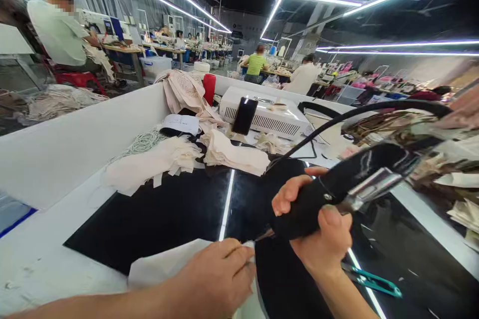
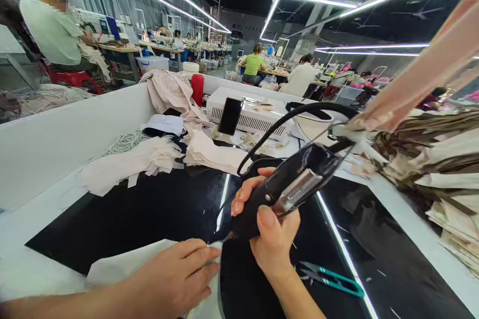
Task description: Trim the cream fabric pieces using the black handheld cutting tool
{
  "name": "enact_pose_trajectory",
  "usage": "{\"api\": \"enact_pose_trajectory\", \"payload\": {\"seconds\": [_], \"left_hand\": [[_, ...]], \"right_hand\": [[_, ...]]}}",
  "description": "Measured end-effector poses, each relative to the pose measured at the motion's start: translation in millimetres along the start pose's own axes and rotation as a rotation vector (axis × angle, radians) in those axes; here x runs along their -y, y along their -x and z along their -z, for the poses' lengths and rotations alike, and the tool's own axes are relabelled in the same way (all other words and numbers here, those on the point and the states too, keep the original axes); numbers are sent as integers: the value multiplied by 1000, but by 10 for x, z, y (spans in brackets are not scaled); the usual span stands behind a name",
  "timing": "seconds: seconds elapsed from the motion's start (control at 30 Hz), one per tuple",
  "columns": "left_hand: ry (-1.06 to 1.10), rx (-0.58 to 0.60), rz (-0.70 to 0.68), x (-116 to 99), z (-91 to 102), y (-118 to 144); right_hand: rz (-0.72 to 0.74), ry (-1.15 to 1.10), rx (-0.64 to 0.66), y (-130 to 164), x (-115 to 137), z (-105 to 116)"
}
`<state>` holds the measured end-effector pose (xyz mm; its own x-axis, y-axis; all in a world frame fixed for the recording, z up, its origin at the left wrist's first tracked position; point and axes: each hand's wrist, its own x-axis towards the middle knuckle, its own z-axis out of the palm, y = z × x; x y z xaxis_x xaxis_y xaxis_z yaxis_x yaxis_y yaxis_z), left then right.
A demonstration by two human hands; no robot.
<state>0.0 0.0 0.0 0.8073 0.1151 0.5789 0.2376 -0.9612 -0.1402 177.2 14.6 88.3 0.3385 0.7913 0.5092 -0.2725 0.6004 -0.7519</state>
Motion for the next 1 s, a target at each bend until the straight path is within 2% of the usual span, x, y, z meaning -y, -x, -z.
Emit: {"api": "enact_pose_trajectory", "payload": {"seconds": [0.17,0.6,0.9,1.0], "left_hand": [[-30,-8,37,13,28,-61],[-1,83,54,-3,19,-68],[1,4,54,10,-2,-66],[-7,68,38,10,10,-56]], "right_hand": [[-1,17,10,-16,65,32],[2,56,28,49,-10,69],[25,54,5,51,-6,35],[10,63,13,63,-16,37]]}}
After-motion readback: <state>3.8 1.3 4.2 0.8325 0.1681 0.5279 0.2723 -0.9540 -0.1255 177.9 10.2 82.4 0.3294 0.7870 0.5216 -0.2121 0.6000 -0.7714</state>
